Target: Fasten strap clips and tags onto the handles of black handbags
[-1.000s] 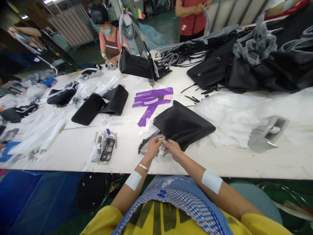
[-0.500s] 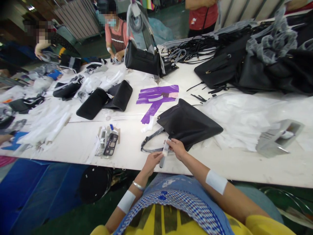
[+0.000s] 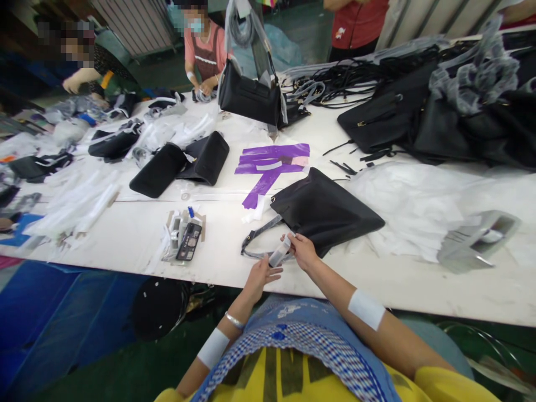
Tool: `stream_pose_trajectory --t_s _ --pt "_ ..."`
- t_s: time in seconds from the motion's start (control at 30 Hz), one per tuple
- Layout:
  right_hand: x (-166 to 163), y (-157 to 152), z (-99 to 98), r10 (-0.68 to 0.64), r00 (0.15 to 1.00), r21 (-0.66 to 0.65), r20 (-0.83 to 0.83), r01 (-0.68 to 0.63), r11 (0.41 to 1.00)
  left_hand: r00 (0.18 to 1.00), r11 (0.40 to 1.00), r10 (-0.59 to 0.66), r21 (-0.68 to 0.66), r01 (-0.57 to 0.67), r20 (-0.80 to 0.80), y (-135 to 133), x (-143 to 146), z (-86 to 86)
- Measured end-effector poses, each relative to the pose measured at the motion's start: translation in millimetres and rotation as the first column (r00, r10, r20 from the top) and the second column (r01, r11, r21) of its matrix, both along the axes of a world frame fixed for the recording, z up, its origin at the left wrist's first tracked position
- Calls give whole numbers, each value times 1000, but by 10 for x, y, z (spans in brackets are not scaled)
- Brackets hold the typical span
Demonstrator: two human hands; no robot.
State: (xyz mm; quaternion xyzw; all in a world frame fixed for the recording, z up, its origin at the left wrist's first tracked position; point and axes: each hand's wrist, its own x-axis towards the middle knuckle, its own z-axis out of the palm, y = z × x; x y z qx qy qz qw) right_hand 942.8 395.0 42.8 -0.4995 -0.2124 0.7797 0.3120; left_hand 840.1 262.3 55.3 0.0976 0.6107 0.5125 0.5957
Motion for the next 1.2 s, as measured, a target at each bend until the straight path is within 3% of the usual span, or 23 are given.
stream_pose_trajectory --t_s 0.2,0.4,0.57,0.77,0.9,1.07,1.2 --pt "-2 -49 58 7 999 -12 -32 -7 1000 980 999 -49 1 50 -195 -219 15 53" --pt "92 -383 62 358 926 -90 -119 -369 925 904 987 -155 -34 154 -398 -234 25 173" --pt "29 -235 7 231 969 -144 -83 -241 960 796 974 -205 -41 221 -570 -322 23 348" --pt "-158 304 -142 56 998 -106 17 -54 993 867 981 -166 7 192 -469 -379 29 511" --pt "-114 430 -162 50 998 -109 40 -45 993 915 989 -123 28 145 -383 -404 38 511" --pt "171 167 24 239 970 -159 -49 -244 957 958 998 -39 43 53 -285 -407 25 514" --pt "327 -220 238 502 859 -160 -102 -512 844 962 994 -82 52 99 -262 -399 37 515"
